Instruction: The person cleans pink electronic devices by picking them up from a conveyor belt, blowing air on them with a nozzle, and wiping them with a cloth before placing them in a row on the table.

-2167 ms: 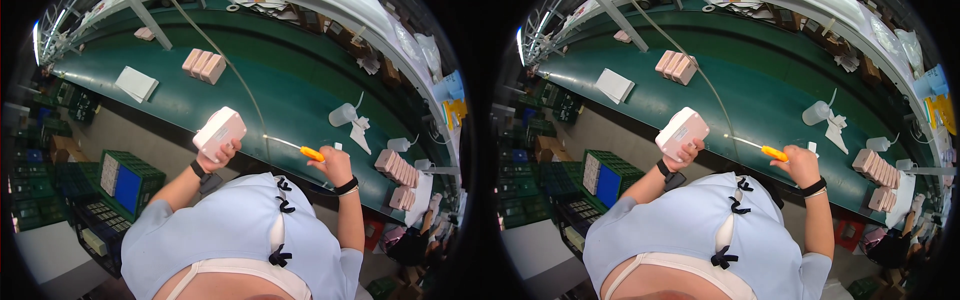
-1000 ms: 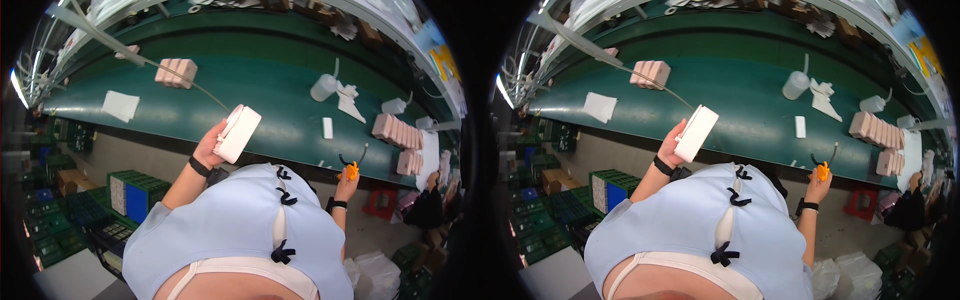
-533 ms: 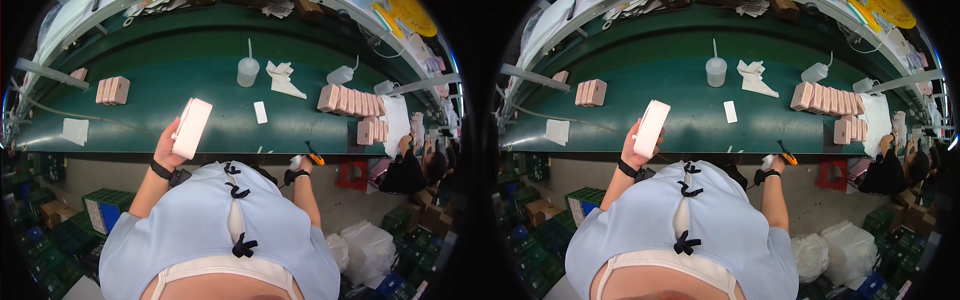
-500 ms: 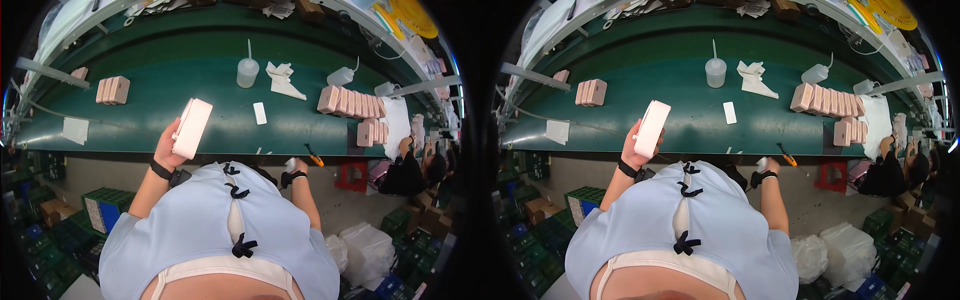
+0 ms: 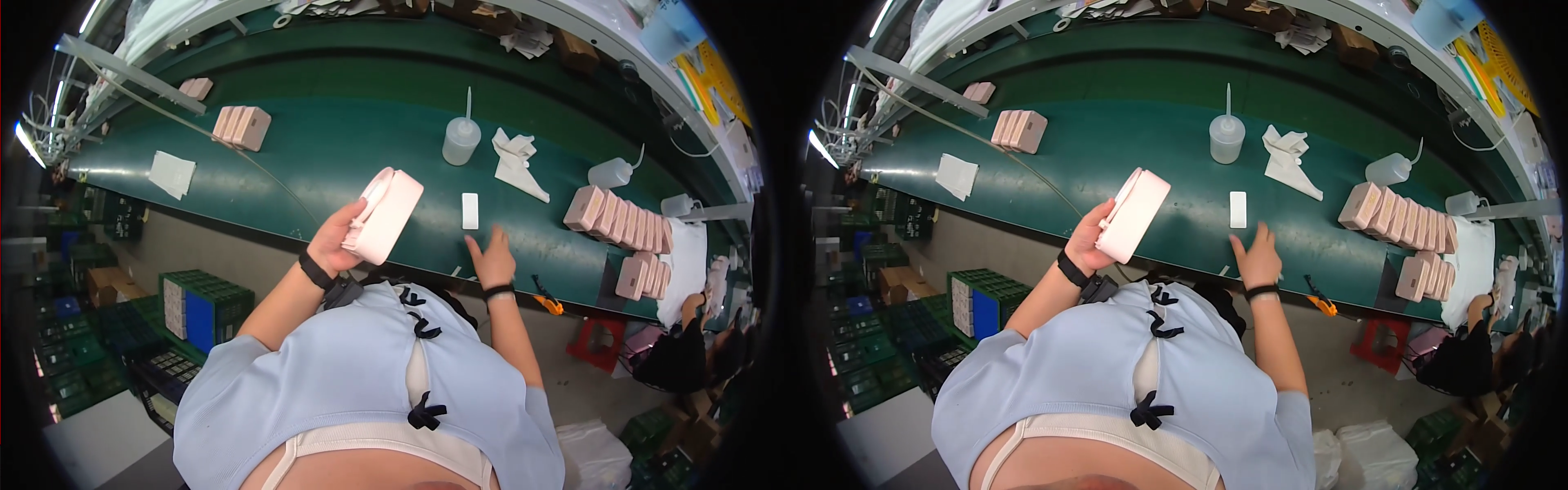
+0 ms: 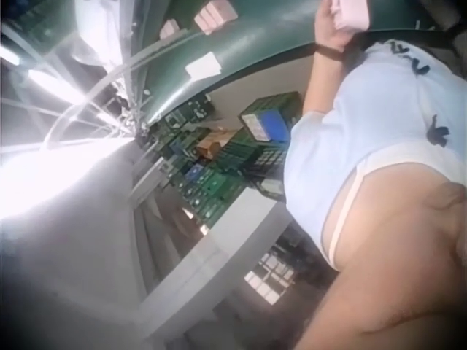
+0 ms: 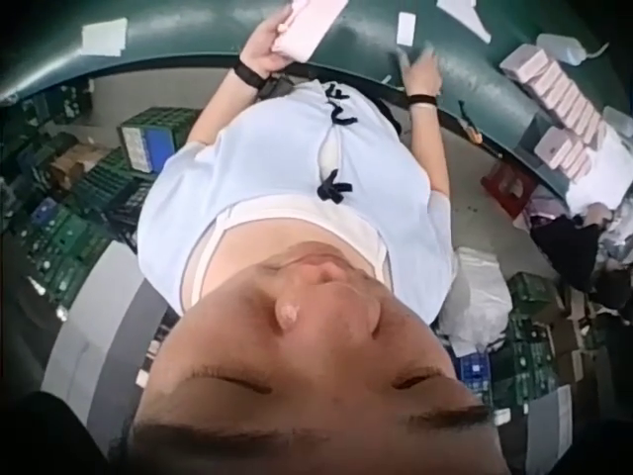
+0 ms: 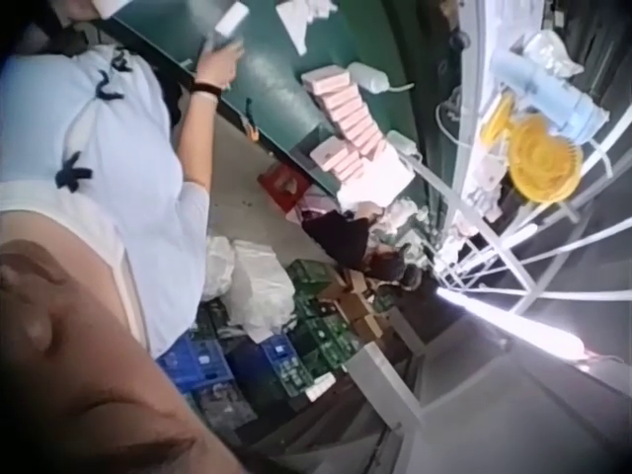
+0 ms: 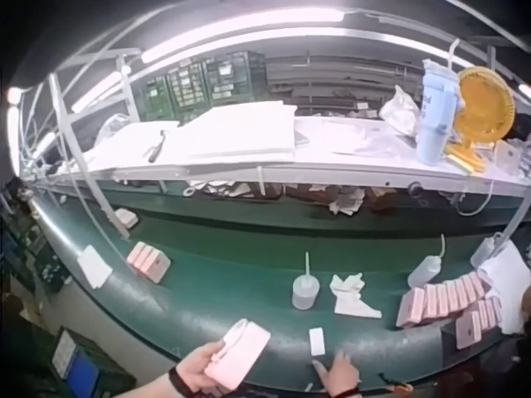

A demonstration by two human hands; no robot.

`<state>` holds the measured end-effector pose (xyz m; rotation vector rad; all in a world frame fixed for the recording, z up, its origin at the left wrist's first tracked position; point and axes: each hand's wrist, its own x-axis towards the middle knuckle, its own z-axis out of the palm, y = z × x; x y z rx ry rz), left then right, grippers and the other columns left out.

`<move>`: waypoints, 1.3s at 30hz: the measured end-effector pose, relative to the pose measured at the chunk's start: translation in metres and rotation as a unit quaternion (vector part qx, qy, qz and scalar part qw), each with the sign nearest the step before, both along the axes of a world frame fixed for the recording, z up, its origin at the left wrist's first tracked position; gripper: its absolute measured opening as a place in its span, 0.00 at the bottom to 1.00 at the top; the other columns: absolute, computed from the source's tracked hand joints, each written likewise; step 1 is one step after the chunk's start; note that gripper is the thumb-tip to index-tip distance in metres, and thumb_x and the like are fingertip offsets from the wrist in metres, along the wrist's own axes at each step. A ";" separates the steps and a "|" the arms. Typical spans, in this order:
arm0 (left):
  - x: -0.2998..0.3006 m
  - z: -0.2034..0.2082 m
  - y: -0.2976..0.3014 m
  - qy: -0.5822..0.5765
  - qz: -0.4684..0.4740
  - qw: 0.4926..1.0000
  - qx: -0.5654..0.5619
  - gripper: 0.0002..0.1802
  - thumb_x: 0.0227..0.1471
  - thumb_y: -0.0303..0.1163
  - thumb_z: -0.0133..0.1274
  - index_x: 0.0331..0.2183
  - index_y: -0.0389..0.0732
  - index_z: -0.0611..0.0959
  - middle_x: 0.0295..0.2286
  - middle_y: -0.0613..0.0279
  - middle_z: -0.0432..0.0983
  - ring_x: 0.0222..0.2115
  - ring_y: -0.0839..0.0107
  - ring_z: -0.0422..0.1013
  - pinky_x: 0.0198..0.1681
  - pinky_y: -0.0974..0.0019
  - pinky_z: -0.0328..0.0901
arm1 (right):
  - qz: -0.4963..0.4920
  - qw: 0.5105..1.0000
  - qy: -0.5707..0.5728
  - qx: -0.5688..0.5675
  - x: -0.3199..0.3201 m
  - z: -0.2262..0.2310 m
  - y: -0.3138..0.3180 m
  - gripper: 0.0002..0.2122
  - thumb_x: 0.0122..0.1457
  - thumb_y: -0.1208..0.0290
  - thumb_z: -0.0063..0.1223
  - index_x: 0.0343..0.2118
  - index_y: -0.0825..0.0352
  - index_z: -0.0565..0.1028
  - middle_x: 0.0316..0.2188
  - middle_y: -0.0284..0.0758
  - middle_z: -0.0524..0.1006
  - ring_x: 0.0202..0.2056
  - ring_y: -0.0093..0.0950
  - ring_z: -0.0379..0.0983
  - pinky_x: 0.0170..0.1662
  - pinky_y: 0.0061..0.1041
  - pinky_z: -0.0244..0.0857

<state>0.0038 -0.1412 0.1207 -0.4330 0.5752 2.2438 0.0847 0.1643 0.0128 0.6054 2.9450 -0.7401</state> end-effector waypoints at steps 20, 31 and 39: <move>-0.013 0.003 0.000 -0.017 -0.041 0.999 0.014 0.24 0.60 0.43 0.50 0.53 0.39 0.74 0.45 0.54 0.78 0.43 0.58 0.76 0.50 0.53 0.70 | 0.330 0.892 0.305 -0.047 -0.049 0.178 -0.071 0.25 0.43 0.69 0.60 0.50 0.54 0.78 0.23 0.33 0.66 0.21 0.32 0.69 0.23 0.29 0.65; -0.018 -0.008 -0.009 -0.036 -0.076 0.987 0.134 0.25 0.59 0.39 0.51 0.54 0.38 0.72 0.48 0.52 0.76 0.45 0.60 0.75 0.50 0.55 0.71 | 0.318 0.894 0.315 -0.026 -0.051 0.175 -0.071 0.24 0.43 0.68 0.60 0.48 0.54 0.78 0.23 0.32 0.67 0.21 0.31 0.69 0.22 0.30 0.65; -0.004 0.034 0.014 -0.074 0.007 0.993 -0.097 0.21 0.60 0.45 0.50 0.48 0.40 0.77 0.40 0.58 0.79 0.37 0.62 0.78 0.35 0.63 0.76 | 0.376 0.870 0.314 -0.050 -0.022 0.186 -0.093 0.23 0.43 0.68 0.59 0.47 0.53 0.78 0.23 0.31 0.67 0.20 0.29 0.70 0.21 0.30 0.65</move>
